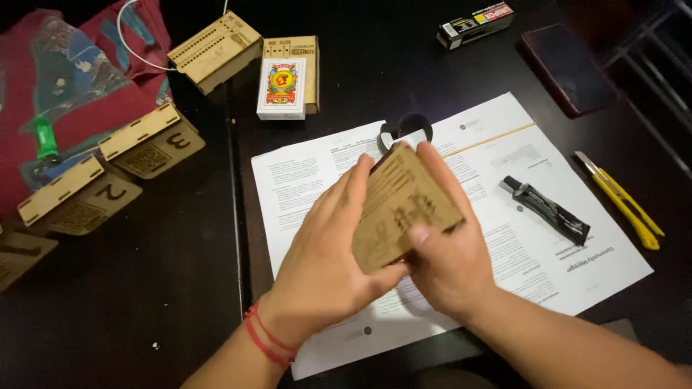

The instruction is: Assembling a small laser-cut wooden box by applying glue to the edges and joining the pieces together according to instructions.

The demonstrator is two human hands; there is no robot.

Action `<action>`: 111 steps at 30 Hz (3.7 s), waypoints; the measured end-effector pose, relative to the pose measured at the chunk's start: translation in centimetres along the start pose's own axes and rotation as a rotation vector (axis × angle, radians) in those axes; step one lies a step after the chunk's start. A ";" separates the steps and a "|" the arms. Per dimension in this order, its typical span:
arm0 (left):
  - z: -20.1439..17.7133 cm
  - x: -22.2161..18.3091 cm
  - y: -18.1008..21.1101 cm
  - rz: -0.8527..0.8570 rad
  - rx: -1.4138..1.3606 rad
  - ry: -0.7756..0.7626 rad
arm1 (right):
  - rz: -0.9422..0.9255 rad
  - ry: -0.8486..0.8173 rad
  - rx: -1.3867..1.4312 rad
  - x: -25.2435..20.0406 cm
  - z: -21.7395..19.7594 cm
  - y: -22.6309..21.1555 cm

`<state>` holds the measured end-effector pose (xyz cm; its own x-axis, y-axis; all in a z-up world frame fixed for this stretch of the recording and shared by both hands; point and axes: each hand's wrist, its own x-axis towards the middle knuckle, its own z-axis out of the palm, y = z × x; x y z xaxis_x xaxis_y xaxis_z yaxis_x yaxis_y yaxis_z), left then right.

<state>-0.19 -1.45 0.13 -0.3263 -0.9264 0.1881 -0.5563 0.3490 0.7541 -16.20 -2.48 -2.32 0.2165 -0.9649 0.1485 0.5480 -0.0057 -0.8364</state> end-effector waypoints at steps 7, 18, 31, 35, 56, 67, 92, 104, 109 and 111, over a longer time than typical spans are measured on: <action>1.2 -0.2 -0.1 -0.087 0.060 0.078 | -0.013 -0.015 0.217 0.6 -0.4 0.3; 0.4 -1.6 -1.1 0.053 -0.062 0.137 | 0.142 -0.014 0.438 2.0 -1.2 -0.8; 1.9 -1.5 -1.0 0.214 -0.043 0.421 | 0.151 0.057 0.373 1.2 -0.9 0.9; 2.2 -1.5 -0.9 0.240 0.090 0.458 | 0.179 0.063 0.417 0.9 -1.0 0.8; 2.0 0.0 -0.1 0.001 0.205 0.307 | 0.108 0.159 0.198 0.1 -0.2 1.4; 0.0 -0.8 -0.7 -0.178 -0.455 0.040 | 0.031 -0.129 -0.034 0.5 -1.3 -0.8; -1.1 -1.4 0.1 -0.016 -0.247 0.164 | 0.011 -0.510 -0.360 -0.8 -0.2 -1.9; 0.7 -1.5 0.2 0.106 0.014 0.278 | -0.164 -0.500 -0.366 -1.9 -0.5 -0.5; 1.2 -1.5 0.7 0.059 0.041 0.280 | -0.149 -0.462 -0.396 -2.4 -1.2 -0.5; 1.4 -1.6 0.7 0.077 0.134 0.327 | -0.179 -0.440 -0.419 -2.6 -1.4 -0.2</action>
<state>-1.17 0.50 -0.53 -0.1216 -0.8854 0.4486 -0.6418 0.4149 0.6450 -18.05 -0.33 -3.27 0.5114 -0.7418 0.4338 0.2634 -0.3452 -0.9008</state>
